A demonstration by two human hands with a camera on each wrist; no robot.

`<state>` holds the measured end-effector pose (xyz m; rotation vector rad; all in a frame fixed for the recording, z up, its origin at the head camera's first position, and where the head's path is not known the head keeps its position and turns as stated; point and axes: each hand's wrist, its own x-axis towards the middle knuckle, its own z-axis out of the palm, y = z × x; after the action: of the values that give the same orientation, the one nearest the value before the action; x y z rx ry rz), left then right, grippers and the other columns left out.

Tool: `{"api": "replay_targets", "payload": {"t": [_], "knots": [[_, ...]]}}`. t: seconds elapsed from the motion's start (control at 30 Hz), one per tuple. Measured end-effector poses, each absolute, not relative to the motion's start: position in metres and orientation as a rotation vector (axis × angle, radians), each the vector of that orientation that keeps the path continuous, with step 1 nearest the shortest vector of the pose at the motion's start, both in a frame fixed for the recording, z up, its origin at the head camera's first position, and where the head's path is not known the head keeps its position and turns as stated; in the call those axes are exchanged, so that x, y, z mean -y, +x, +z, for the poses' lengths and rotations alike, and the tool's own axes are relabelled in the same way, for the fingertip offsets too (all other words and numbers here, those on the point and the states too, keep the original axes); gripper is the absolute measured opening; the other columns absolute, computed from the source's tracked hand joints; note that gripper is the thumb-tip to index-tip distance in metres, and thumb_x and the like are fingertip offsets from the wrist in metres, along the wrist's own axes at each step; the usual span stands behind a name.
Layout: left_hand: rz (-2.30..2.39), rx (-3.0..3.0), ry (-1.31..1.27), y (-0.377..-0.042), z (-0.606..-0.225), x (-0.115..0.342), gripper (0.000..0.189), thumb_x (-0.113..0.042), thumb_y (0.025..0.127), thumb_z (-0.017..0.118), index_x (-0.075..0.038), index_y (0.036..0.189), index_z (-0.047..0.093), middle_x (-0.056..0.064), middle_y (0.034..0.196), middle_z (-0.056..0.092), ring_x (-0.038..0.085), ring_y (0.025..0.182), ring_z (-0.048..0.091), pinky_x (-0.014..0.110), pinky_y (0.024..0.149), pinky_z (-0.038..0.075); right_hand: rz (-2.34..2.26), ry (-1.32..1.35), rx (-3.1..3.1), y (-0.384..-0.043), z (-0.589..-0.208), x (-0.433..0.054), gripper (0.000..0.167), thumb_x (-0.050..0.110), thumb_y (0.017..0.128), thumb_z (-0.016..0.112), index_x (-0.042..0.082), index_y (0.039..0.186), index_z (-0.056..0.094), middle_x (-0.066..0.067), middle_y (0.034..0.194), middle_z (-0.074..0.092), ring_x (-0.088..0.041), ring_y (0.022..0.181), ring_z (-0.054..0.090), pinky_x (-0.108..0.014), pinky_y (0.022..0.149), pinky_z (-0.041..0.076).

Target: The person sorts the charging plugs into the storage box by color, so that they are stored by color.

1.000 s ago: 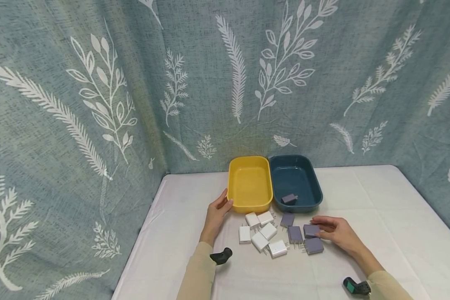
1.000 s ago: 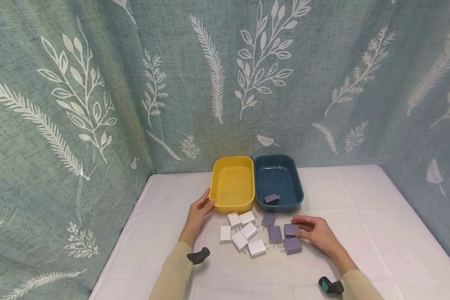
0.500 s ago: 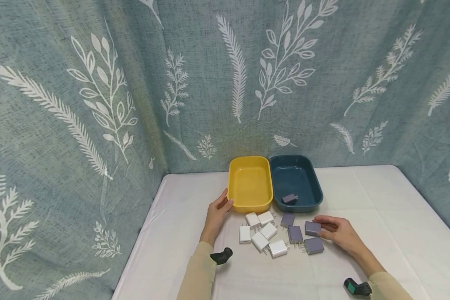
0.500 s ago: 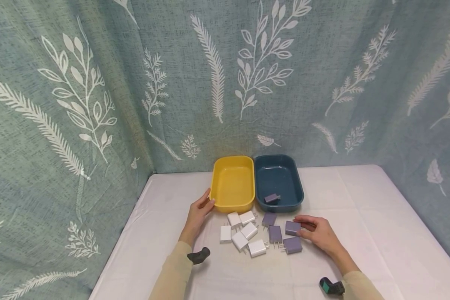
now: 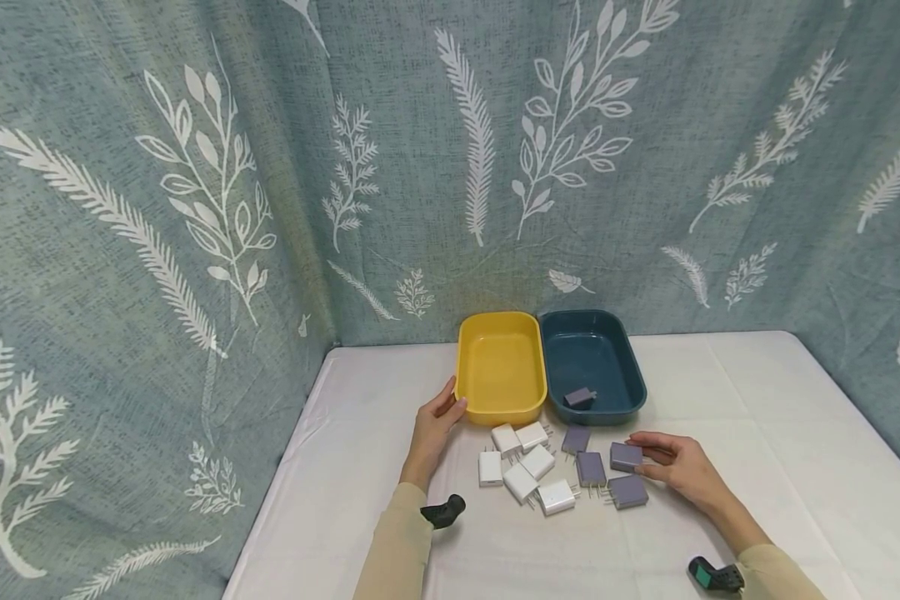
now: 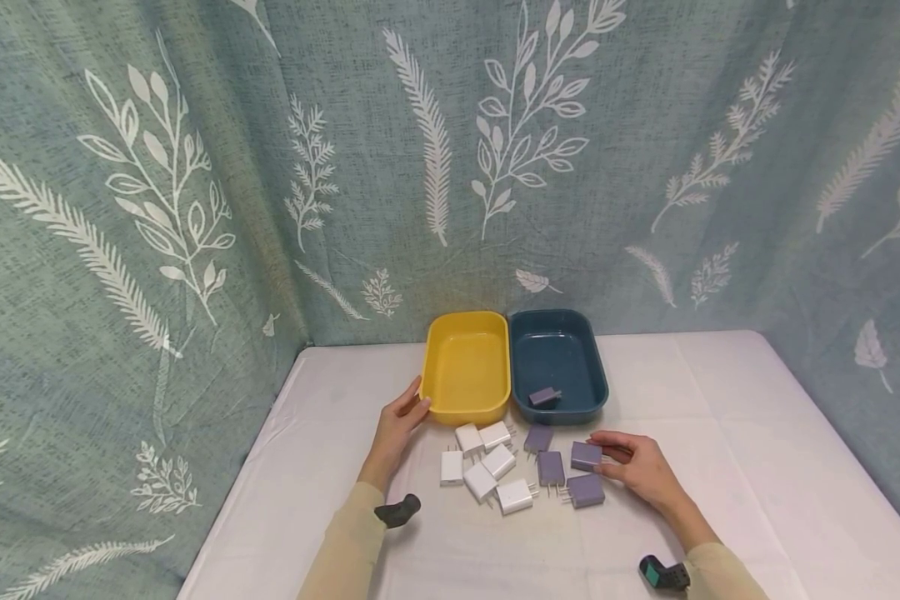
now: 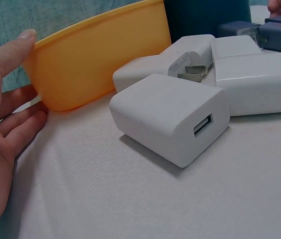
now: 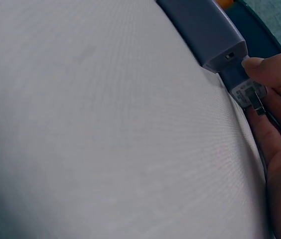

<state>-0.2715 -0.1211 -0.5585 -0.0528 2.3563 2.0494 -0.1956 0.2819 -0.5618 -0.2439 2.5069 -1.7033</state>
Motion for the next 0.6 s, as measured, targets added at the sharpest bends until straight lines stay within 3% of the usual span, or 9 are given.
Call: {"api": "replay_targets", "payload": {"t": [0.17,0.4,0.6], "knots": [[2.042,-2.364,-0.057,-0.271,-0.5577,0.1209,0.058,-0.044,0.089,0.068,-0.036,0.143,0.047,-0.006,0.151,0.046,0.017,0.137,0.047,0.033,0.107,0.047,-1.709,-0.218,-2.5,-0.1952,-0.5613,-0.2814,0.053,0.001,0.079,0.075,-0.013,0.126,0.056,-0.031,0.127,0.06,-0.039,0.117,0.062,-0.015,0.09,0.055],[2.038,-2.374,-0.05,-0.2711,-0.5575,0.1206,0.058,-0.042,0.09,0.067,-0.034,0.144,0.046,-0.003,0.152,0.045,0.02,0.138,0.046,0.035,0.108,0.047,-1.69,-0.2,-2.536,-0.1944,-0.5619,-0.2809,0.052,0.004,0.079,0.076,-0.011,0.125,0.058,-0.029,0.126,0.061,-0.026,0.113,0.066,-0.015,0.089,0.055],[2.034,-2.368,-0.053,-0.2715,-0.5575,0.1207,0.058,-0.041,0.091,0.067,-0.033,0.145,0.045,-0.003,0.152,0.044,0.02,0.139,0.045,0.035,0.109,0.045,-1.681,-0.193,-2.556,-0.195,-0.5619,-0.2809,0.053,0.005,0.079,0.077,-0.01,0.126,0.058,-0.028,0.126,0.062,-0.031,0.115,0.065,-0.018,0.09,0.055]]}}
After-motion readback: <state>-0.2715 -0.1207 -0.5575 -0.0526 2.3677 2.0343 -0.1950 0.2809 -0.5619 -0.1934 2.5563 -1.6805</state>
